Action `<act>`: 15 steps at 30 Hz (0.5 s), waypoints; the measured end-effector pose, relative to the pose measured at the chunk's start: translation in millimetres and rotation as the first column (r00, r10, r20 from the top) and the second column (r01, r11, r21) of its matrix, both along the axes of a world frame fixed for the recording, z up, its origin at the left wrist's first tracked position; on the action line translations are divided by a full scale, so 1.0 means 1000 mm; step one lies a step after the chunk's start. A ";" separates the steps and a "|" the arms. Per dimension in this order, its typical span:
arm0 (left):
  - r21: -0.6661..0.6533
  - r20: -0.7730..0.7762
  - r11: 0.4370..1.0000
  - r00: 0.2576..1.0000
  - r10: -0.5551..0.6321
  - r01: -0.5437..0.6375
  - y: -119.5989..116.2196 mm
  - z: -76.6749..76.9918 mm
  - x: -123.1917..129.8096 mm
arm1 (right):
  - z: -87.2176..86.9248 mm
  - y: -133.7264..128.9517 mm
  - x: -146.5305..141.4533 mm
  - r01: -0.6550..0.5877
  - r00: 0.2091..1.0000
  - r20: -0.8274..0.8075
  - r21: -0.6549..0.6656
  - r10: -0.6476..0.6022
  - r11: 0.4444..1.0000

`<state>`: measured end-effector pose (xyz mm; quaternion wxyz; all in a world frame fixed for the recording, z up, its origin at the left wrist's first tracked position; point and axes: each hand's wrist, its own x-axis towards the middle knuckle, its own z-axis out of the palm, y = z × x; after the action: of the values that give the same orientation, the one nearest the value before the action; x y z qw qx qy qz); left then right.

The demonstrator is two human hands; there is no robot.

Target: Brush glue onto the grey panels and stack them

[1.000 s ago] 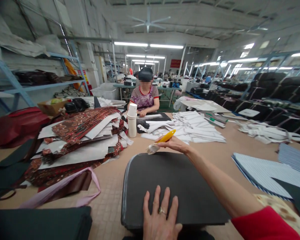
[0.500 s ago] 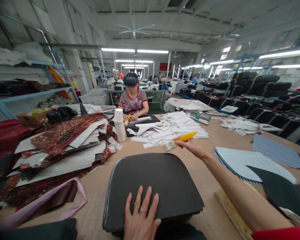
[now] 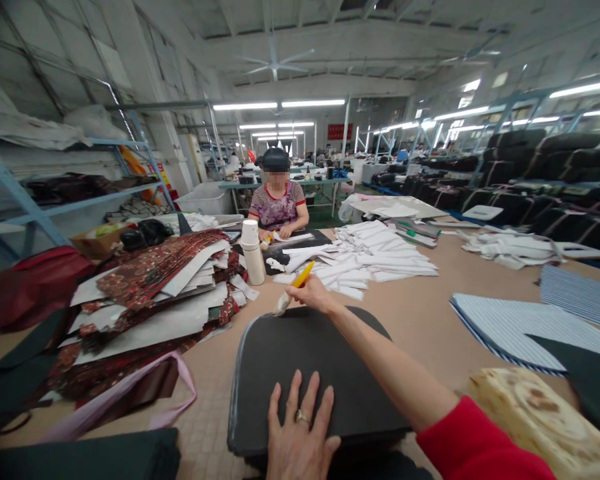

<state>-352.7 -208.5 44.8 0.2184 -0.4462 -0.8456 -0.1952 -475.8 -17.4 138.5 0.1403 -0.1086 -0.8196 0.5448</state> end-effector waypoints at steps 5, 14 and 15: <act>-0.001 0.002 1.000 1.000 0.013 -0.013 0.001 0.000 0.001 | 0.005 0.056 0.042 0.158 0.986 0.045 0.101 -0.163 0.982; -0.028 -0.143 1.000 0.990 0.006 -0.010 0.002 -0.012 -0.004 | 0.008 0.075 0.066 0.277 0.961 -0.034 0.133 -0.275 0.952; -0.015 -0.165 1.000 0.986 0.000 -0.002 0.002 -0.014 -0.006 | 0.004 0.073 0.065 0.264 0.964 -0.036 0.128 -0.262 0.956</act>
<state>-358.2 -206.1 30.9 0.2845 -0.4621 -0.8263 -0.1511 -410.6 55.4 142.8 0.2259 -0.2021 -0.8307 0.4671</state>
